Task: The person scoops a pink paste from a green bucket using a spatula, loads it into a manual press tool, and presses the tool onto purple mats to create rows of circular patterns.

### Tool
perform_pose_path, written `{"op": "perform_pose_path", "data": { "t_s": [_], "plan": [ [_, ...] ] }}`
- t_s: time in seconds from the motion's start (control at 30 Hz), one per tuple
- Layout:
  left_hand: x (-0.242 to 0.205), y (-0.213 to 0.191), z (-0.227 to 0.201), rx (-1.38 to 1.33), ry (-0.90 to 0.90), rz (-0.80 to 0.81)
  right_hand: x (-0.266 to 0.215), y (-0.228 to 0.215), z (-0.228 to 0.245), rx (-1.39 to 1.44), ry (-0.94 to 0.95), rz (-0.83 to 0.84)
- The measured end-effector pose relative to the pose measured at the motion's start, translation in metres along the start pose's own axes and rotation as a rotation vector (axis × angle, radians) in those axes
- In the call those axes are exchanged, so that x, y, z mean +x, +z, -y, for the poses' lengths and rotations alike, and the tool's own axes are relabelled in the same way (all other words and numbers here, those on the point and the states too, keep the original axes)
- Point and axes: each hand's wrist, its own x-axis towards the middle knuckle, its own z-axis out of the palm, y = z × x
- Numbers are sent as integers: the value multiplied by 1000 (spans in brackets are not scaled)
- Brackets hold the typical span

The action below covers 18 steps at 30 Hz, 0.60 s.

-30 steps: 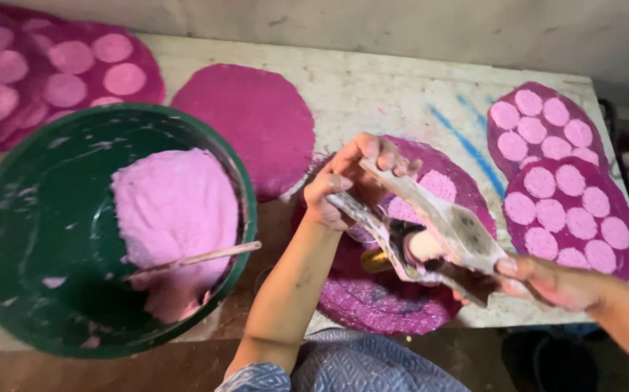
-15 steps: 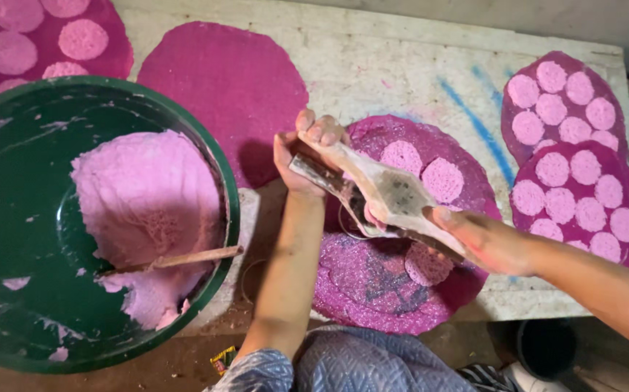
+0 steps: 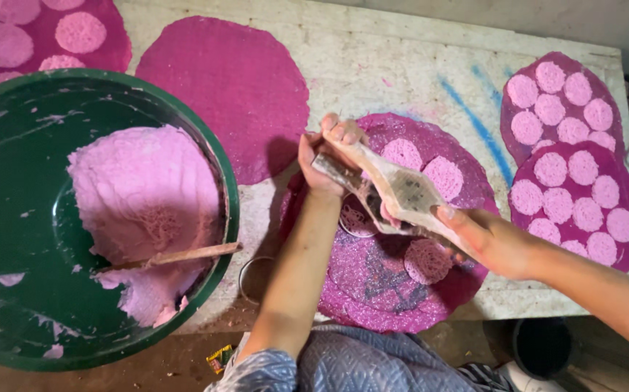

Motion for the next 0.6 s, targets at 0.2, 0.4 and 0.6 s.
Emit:
{"op": "perform_pose_path", "data": {
  "t_s": [0.2, 0.4, 0.6],
  "plan": [
    [28, 12, -14, 26, -88, 135, 10, 10, 4, -14, -153, -145],
    [23, 28, -40, 85, -107, 156, 27, 32, 3, 130, -211, -70],
    [-2, 20, -27, 75, -57, 43, 19, 35, -2, 312, -17, 34]
  ]
}}
